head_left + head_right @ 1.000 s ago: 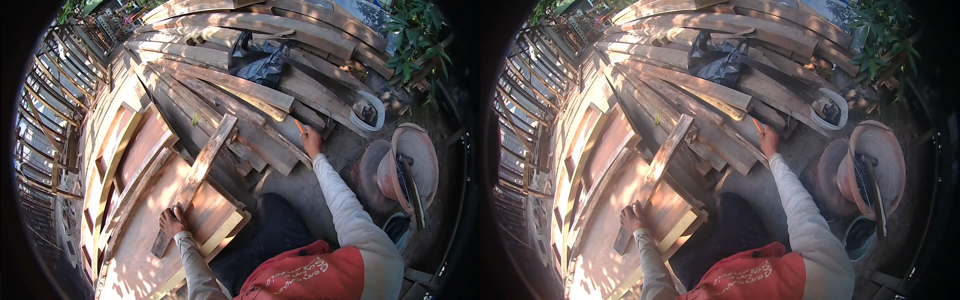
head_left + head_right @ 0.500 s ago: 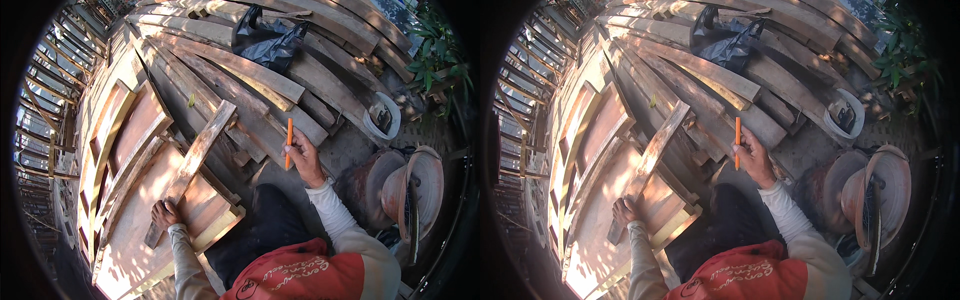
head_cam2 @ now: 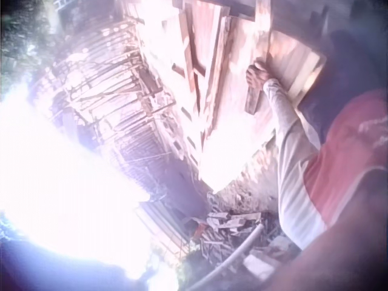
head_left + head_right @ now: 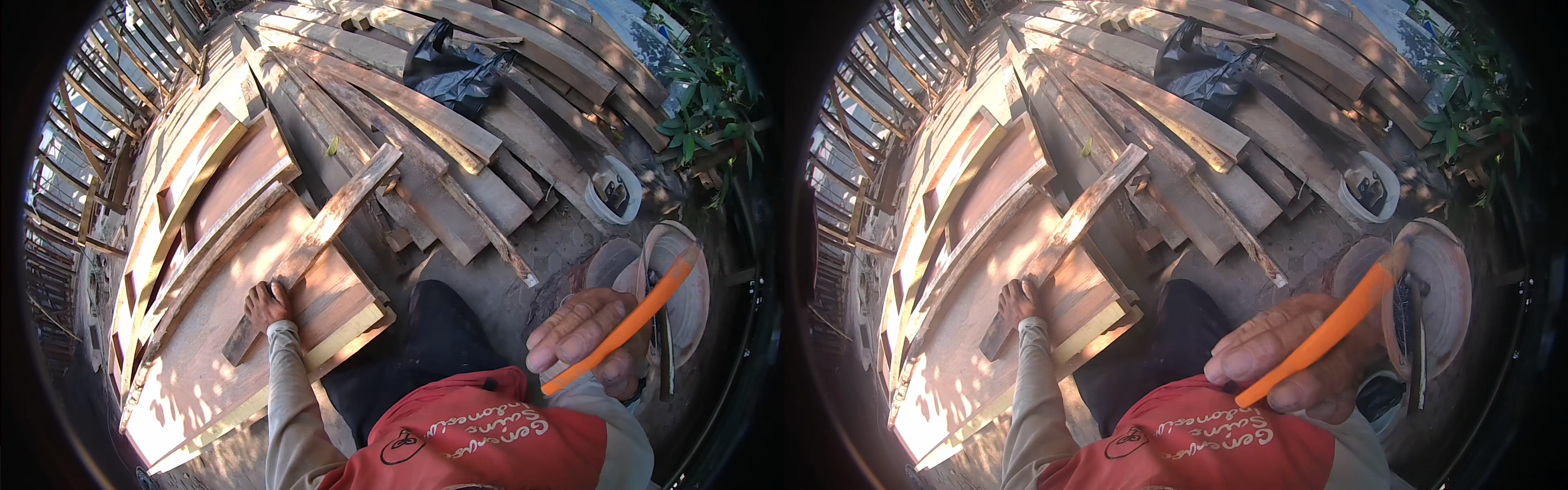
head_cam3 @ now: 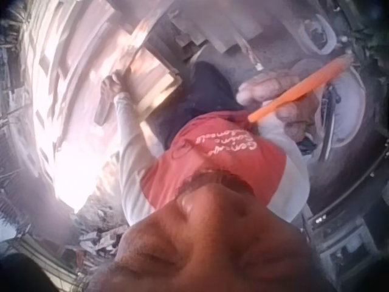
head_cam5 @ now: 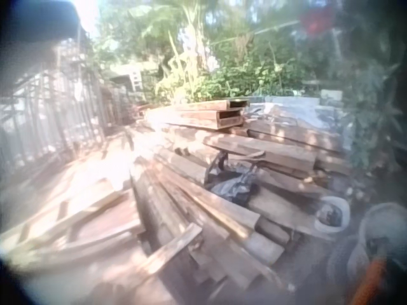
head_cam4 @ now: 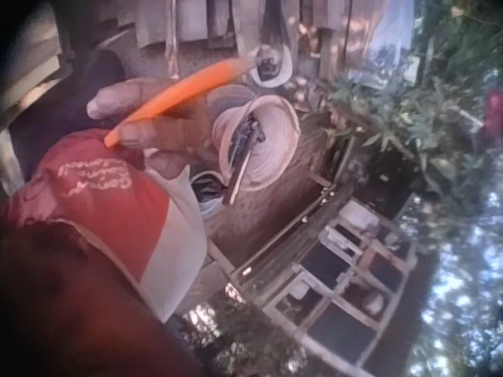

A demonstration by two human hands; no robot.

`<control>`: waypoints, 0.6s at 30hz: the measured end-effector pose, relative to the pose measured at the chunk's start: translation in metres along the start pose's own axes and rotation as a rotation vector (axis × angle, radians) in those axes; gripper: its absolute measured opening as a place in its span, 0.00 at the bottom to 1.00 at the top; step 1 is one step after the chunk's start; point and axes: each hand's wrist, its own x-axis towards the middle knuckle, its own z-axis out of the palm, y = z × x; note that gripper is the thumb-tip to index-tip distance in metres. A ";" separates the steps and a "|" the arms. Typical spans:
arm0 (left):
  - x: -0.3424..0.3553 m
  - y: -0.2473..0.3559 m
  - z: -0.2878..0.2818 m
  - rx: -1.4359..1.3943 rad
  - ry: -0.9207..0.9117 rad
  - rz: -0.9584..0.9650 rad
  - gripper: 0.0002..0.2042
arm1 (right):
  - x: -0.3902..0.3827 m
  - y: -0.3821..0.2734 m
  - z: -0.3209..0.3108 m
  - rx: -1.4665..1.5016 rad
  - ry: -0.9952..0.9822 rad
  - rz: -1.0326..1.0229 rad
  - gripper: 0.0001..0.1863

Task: The person marks a wood plank with a pencil, saws it with a hand saw, and hammers nails into a wooden frame by hand.

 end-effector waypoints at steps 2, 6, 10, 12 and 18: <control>-0.010 -0.018 -0.002 0.001 0.011 -0.004 0.20 | -0.003 -0.039 0.019 0.214 -0.131 0.205 0.07; -0.030 -0.049 -0.006 0.012 -0.001 -0.025 0.21 | -0.006 -0.067 0.080 0.215 -0.203 0.018 0.18; -0.033 -0.046 -0.006 -0.013 -0.014 -0.011 0.21 | 0.008 -0.106 0.121 0.167 -0.008 -0.161 0.22; -0.037 -0.050 -0.004 -0.017 -0.004 -0.008 0.21 | 0.010 -0.118 0.126 0.100 -0.071 -0.015 0.23; -0.034 -0.040 0.001 -0.018 -0.005 -0.008 0.22 | 0.000 -0.093 0.113 0.361 0.079 -0.217 0.25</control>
